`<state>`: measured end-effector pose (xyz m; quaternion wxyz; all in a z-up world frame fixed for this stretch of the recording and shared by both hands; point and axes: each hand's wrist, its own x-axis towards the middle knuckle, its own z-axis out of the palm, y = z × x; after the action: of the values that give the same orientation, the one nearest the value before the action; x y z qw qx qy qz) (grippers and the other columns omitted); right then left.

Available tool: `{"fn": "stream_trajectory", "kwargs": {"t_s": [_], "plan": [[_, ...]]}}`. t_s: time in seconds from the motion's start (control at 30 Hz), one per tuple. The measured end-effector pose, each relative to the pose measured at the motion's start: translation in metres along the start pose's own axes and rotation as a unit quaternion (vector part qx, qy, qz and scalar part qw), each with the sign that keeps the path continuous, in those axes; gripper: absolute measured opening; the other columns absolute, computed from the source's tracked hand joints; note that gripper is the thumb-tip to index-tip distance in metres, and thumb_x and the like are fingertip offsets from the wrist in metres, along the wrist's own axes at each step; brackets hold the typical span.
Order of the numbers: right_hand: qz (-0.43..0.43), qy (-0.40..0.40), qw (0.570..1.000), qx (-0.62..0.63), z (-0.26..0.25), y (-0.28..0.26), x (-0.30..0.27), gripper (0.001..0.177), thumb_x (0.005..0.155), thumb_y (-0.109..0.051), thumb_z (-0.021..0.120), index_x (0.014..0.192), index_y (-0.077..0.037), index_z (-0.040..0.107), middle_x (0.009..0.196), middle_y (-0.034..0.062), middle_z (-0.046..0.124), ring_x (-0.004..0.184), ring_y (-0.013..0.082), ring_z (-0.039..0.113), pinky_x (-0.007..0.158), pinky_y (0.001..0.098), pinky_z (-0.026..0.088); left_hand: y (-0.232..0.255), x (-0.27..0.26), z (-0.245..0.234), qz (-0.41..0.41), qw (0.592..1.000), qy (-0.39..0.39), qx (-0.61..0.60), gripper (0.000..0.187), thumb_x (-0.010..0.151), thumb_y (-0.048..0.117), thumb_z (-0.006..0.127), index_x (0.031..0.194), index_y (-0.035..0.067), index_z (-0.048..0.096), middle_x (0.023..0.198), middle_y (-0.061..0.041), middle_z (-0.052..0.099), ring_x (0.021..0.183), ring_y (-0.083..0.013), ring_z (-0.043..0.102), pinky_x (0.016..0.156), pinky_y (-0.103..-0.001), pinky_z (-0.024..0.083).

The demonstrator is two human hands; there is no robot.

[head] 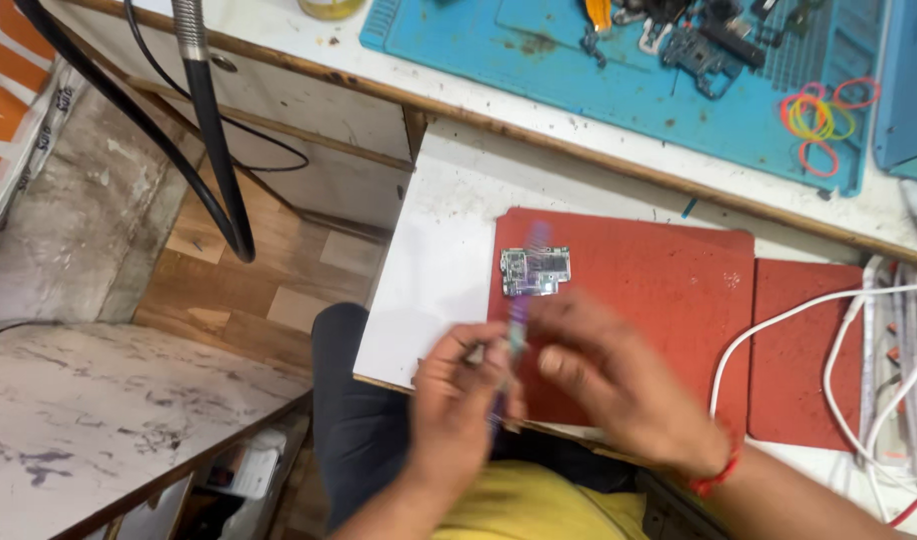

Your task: The person scrubs a small circuit board with a toothbrush on a red mat, repeatedly flipping the board to clean both sides. The person continues scrubbing the same board throughout the clip without moving to other items.

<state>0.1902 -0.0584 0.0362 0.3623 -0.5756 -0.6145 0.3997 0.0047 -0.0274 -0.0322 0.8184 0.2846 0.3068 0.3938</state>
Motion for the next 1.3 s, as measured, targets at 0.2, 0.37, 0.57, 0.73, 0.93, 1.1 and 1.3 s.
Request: {"fn": "stream_trajectory", "kwargs": {"t_s": [0.2,0.37,0.57,0.73,0.93,1.1,1.3], "plan": [[-0.053,0.292,0.882,0.367,0.045,0.027,-0.026,0.017,0.114,-0.009,0.058,0.125,0.002,0.065,0.118,0.0148,0.067,0.104,0.0225,0.068,0.093,0.0381,0.058,0.008,0.005,0.019,0.263,0.902,-0.108,0.324,0.017,0.102,0.02,0.068,0.111,0.006,0.071,0.1,-0.006,0.073,0.093,-0.0232,0.071,0.084,-0.035,0.059],[0.136,0.287,0.941,-0.119,-0.004,0.049,-0.022,0.022,0.11,-0.007,0.056,0.127,0.006,0.062,0.111,0.0186,0.055,0.089,0.0266,0.056,0.077,0.0397,0.05,0.061,0.061,0.008,0.36,0.681,-0.059,0.635,0.054,0.082,0.03,0.08,0.125,-0.001,0.069,0.12,-0.016,0.063,0.106,-0.0344,0.057,0.089,-0.042,0.05],[0.113,0.162,0.91,-0.364,0.012,0.015,-0.016,0.059,0.09,0.001,0.054,0.148,-0.01,0.056,0.109,0.017,0.06,0.081,0.0382,0.067,0.067,0.0475,0.056,0.073,0.076,0.009,0.234,0.687,-0.085,0.683,0.048,0.074,0.036,0.087,0.105,0.004,0.073,0.106,-0.008,0.061,0.098,-0.0277,0.054,0.087,-0.043,0.045],[0.147,0.092,0.916,-0.362,0.017,0.004,-0.002,0.065,0.084,0.005,0.053,0.146,-0.014,0.057,0.116,0.0167,0.06,0.076,0.0389,0.068,0.062,0.0484,0.056,0.068,0.078,0.005,0.255,0.693,-0.061,0.672,0.045,0.068,0.035,0.09,0.1,0.006,0.074,0.098,-0.005,0.062,0.095,-0.0258,0.056,0.086,-0.042,0.046],[0.103,0.104,0.906,-0.396,0.01,0.011,0.001,0.061,0.083,0.004,0.055,0.142,-0.011,0.058,0.113,0.0161,0.062,0.076,0.0392,0.07,0.061,0.0477,0.058,0.064,0.076,0.004,0.27,0.69,-0.05,0.67,0.046,0.067,0.036,0.092,0.098,0.006,0.075,0.094,-0.004,0.064,0.09,-0.0254,0.056,0.082,-0.042,0.045],[0.168,0.026,0.916,-0.363,0.013,-0.002,-0.003,0.073,0.078,0.005,0.055,0.149,-0.014,0.056,0.12,0.017,0.062,0.068,0.0404,0.069,0.059,0.0485,0.058,0.062,0.074,-0.002,0.31,0.684,-0.051,0.659,0.045,0.07,0.036,0.091,0.102,0.008,0.078,0.093,-0.003,0.064,0.089,-0.0245,0.056,0.078,-0.041,0.045],[0.165,0.105,0.918,-0.344,0.019,-0.003,0.002,0.059,0.085,0.003,0.054,0.141,-0.014,0.06,0.112,0.0166,0.064,0.075,0.0404,0.07,0.063,0.0488,0.058,0.061,0.075,-0.005,0.309,0.685,-0.062,0.657,0.044,0.071,0.037,0.091,0.102,0.01,0.079,0.093,-0.001,0.065,0.087,-0.0221,0.056,0.077,-0.04,0.044]]}}
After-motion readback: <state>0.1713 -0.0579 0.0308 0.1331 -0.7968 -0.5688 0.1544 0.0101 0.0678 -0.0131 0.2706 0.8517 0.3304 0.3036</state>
